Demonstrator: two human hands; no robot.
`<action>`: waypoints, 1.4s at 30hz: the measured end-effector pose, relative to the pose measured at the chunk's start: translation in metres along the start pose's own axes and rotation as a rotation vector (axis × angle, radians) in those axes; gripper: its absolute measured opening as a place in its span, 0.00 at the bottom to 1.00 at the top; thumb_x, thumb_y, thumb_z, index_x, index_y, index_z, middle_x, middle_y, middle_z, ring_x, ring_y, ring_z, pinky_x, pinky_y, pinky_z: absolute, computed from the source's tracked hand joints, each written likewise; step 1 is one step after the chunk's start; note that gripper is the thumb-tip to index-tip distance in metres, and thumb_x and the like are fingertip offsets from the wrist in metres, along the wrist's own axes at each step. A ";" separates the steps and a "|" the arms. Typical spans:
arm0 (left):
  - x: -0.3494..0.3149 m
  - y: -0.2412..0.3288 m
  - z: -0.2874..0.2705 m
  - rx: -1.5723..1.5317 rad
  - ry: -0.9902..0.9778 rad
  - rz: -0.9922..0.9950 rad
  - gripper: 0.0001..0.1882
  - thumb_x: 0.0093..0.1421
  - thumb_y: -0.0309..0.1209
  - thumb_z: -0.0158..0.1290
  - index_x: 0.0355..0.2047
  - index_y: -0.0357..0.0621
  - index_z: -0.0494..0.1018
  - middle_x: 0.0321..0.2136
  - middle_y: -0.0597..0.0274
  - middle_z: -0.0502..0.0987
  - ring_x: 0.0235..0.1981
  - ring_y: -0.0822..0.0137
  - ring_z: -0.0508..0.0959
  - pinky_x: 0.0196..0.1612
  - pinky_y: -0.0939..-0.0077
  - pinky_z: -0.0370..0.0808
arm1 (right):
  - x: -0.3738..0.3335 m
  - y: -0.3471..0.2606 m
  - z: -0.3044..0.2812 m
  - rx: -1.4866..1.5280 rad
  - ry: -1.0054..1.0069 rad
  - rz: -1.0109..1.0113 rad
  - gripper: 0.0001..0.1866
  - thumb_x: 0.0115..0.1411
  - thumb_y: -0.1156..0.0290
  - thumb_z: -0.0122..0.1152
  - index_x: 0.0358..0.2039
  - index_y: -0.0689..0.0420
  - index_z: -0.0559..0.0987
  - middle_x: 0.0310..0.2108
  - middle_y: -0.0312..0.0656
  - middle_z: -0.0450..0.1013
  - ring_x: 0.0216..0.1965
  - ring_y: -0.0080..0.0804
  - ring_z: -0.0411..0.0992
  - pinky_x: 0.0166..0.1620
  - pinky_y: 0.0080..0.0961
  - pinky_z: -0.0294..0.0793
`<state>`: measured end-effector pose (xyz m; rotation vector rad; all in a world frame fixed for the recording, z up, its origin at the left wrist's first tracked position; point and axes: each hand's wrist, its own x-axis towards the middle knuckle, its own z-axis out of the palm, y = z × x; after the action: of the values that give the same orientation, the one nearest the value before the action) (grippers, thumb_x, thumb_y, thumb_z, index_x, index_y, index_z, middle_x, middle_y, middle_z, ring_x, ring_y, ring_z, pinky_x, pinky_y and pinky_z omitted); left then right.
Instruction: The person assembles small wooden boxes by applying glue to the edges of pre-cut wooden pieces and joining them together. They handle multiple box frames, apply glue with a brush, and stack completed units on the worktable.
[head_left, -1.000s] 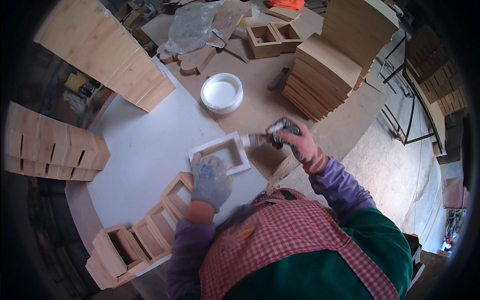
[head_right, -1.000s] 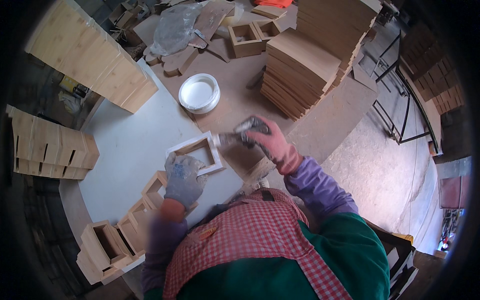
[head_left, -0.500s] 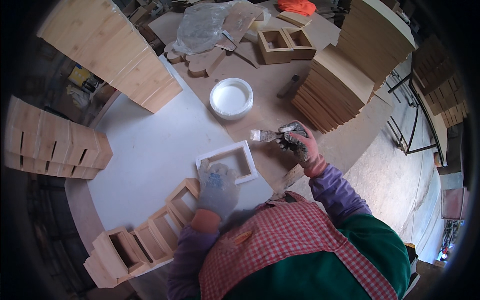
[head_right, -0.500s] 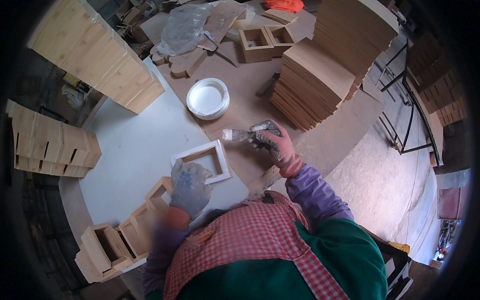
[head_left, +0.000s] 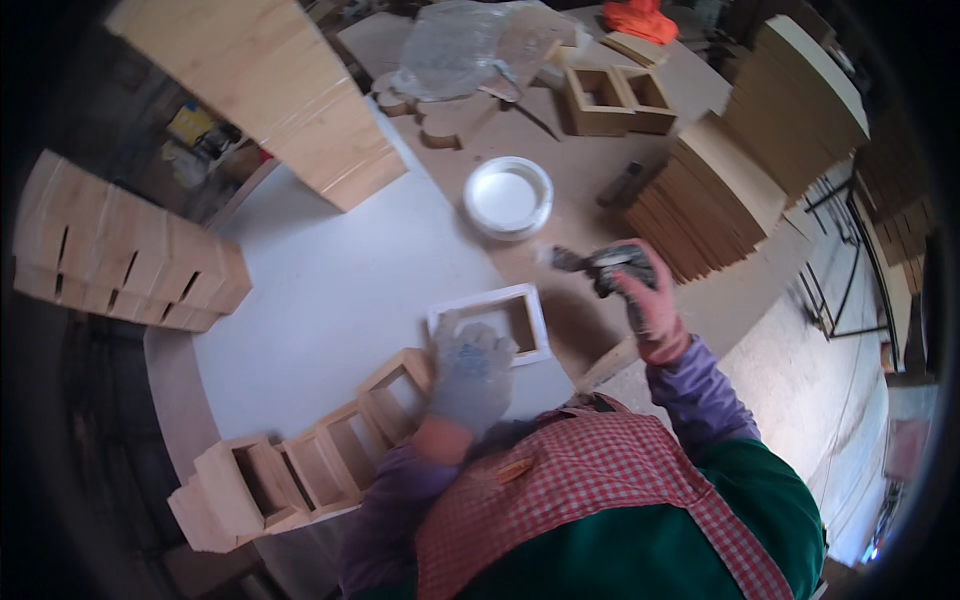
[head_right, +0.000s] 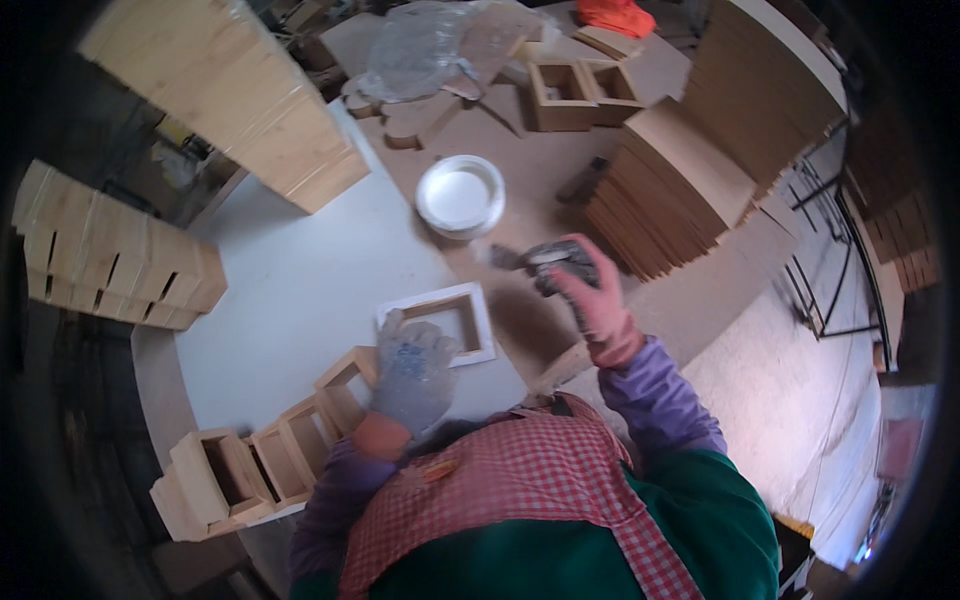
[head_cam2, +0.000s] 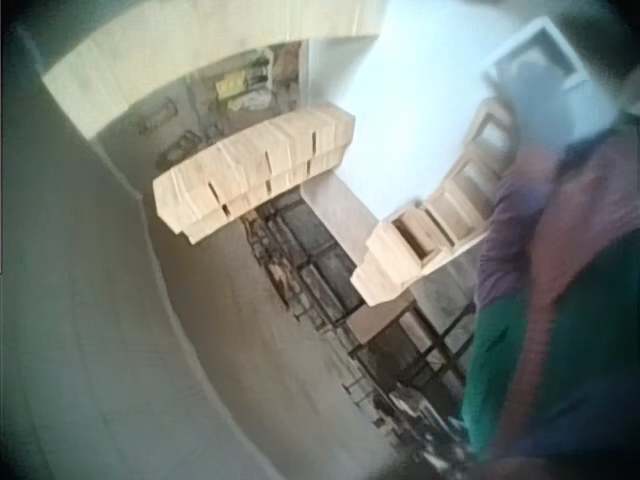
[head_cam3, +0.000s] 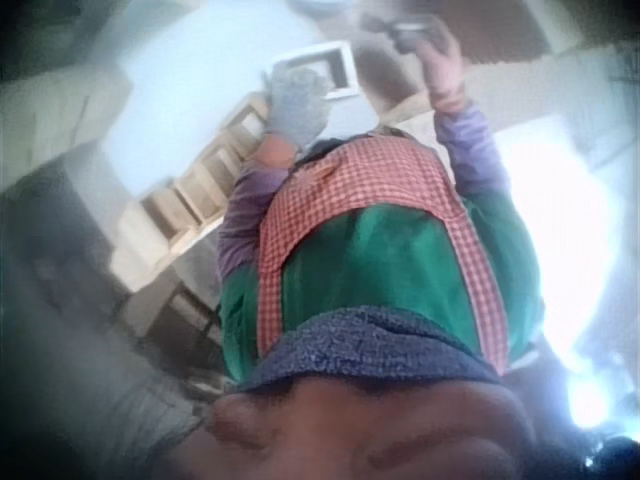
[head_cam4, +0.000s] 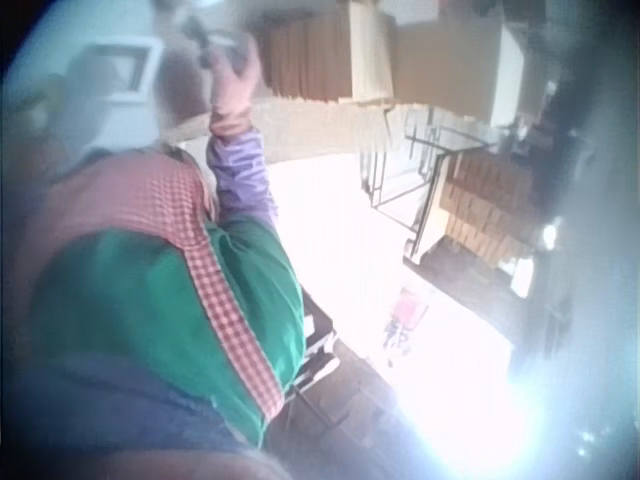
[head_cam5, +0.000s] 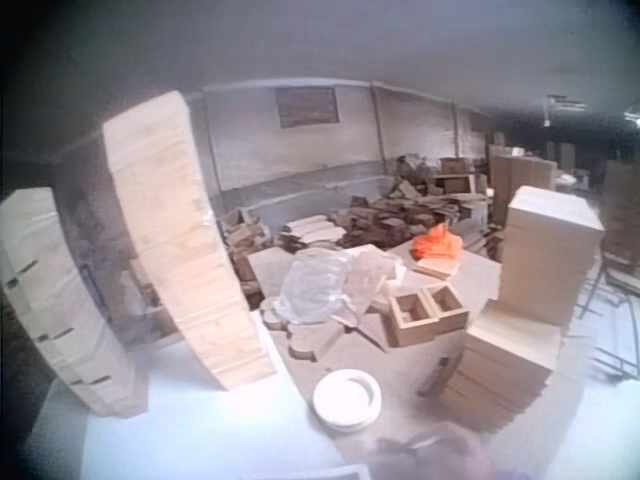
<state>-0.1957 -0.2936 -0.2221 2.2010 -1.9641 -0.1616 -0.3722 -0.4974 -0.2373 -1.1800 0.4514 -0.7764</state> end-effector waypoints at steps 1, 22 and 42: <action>0.001 -0.002 -0.005 0.010 0.064 -0.019 0.10 0.52 0.32 0.56 0.36 0.48 0.76 0.38 0.58 0.75 0.49 0.55 0.72 0.65 0.44 0.52 | 0.005 -0.007 0.002 0.005 0.015 -0.046 0.14 0.60 0.76 0.58 0.47 0.64 0.74 0.37 0.43 0.77 0.36 0.27 0.75 0.39 0.24 0.75; -0.078 -0.286 -0.068 0.335 -0.021 -0.893 0.19 0.51 0.33 0.57 0.46 0.52 0.77 0.47 0.60 0.78 0.55 0.57 0.72 0.69 0.43 0.43 | 0.111 -0.011 0.035 -0.411 0.042 0.012 0.15 0.57 0.71 0.67 0.44 0.62 0.79 0.34 0.34 0.77 0.34 0.19 0.72 0.39 0.19 0.72; -0.015 -0.084 -0.025 0.171 0.224 -0.208 0.32 0.55 0.41 0.60 0.59 0.46 0.68 0.43 0.54 0.77 0.50 0.54 0.74 0.60 0.54 0.63 | 0.149 -0.008 0.053 -0.882 -0.072 0.070 0.18 0.56 0.64 0.65 0.43 0.62 0.80 0.35 0.45 0.80 0.36 0.32 0.77 0.43 0.28 0.75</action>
<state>-0.1110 -0.2686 -0.2162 2.4067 -1.6860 0.2231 -0.2395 -0.5750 -0.2002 -1.9857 0.8119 -0.4635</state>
